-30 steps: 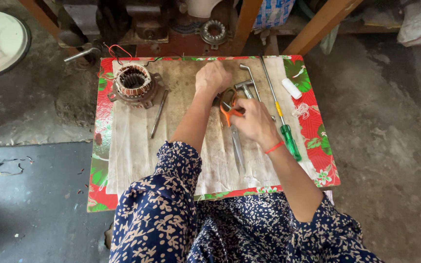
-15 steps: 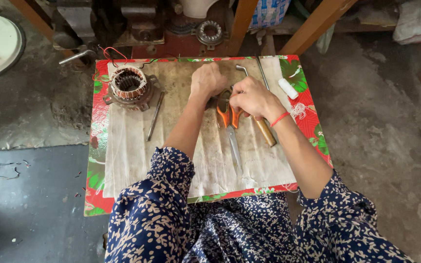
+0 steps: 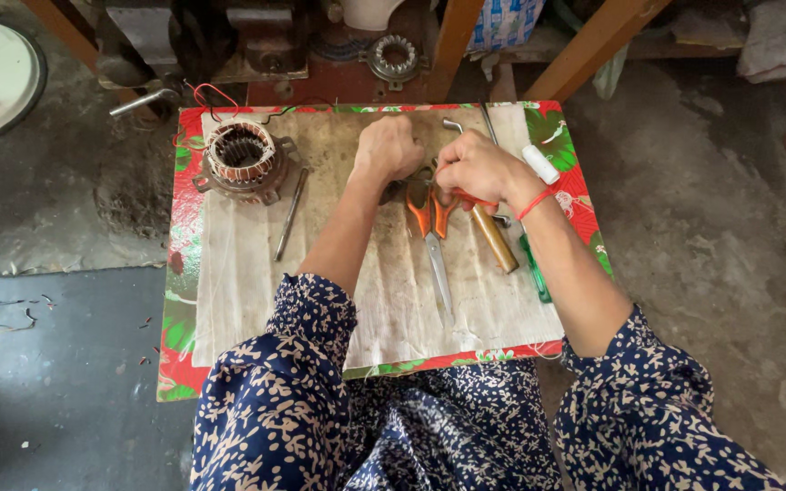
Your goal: The person uses scissors to trim copper windings on a motor stator, then uses a hammer to tap the stator core. The person continues trimming and tapping the stator repeatedly.
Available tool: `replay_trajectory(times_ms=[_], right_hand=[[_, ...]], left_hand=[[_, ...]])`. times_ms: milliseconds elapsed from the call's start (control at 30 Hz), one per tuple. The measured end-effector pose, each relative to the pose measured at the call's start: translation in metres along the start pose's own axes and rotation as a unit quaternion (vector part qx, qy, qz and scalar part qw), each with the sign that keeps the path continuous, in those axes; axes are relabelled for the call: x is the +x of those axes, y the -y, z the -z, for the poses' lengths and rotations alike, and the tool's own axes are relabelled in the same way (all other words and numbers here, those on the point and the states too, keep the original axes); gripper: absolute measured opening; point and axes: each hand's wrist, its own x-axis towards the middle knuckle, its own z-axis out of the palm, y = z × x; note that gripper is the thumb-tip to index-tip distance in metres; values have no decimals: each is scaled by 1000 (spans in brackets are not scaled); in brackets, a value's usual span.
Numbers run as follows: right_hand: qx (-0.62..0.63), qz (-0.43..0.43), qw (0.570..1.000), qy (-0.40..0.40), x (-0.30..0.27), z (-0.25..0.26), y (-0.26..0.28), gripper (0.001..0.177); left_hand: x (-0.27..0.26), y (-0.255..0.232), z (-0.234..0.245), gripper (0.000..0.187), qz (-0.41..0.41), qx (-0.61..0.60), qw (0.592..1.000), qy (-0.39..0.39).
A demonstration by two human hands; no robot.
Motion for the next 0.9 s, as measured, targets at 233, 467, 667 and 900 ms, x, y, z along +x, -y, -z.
replay_trajectory(times_ms=[233,467,667,900], right_hand=[[2,15,1000,11,2,2,-1,15],[-8,-3,1000,-29,7,-3,-17,15],[-116,139,956,-232,-30,-75,-56,27],[-80,164,953,-243,-53,-88,-63,34]], left_hand=[[4,0,5,33,-6,1,999,33],[3,0,1,33,-6,1,1000,14],[-15,-14,13,33,81,23,994,-75],[-39,-21,24,40,138,-6,989,-61]])
